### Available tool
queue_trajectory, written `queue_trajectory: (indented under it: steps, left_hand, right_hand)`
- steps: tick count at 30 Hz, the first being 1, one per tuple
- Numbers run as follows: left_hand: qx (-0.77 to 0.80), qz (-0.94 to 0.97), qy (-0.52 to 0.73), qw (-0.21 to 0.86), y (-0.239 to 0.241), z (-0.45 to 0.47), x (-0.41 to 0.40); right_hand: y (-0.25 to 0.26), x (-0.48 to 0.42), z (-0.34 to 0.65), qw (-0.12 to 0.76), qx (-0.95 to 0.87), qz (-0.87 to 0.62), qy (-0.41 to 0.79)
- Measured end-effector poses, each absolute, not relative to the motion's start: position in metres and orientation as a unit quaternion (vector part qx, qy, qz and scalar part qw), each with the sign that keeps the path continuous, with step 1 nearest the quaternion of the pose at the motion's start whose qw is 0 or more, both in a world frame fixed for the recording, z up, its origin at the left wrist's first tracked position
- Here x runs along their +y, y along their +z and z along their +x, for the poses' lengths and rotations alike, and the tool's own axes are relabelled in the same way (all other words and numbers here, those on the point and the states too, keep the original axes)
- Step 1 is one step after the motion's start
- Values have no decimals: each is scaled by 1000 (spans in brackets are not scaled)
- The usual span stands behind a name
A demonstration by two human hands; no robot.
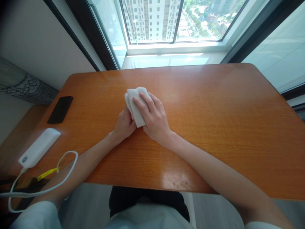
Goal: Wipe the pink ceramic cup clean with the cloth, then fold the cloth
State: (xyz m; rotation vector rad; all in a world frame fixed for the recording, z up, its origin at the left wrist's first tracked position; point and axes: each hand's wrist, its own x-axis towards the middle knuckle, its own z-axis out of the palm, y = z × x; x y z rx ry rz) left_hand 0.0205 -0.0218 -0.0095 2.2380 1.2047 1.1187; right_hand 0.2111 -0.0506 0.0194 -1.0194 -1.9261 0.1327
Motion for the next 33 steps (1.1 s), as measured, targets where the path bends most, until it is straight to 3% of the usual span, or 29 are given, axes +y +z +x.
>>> queue_trajectory:
  steps: [7,15,23,29,33]
  left_hand:
    - [438,792,390,169,-7,21,-23]
    - [424,799,389,172,-13,16,-22]
    - [447,787,393,163,-9,20,-23]
    - [418,807,388,155,-16,14,-21]
    - [420,815,369,153,-16,14,-21]
  right_hand:
    - [6,-45,218,541,-703,-427,176]
    - [14,-53,208,425,-818,-388,8]
    - [2,-42,221,536,-694,-447,179]
    - [12,-53,211,450,-804,-389,27]
    - [14,-53,211,454,-807,-375,35]
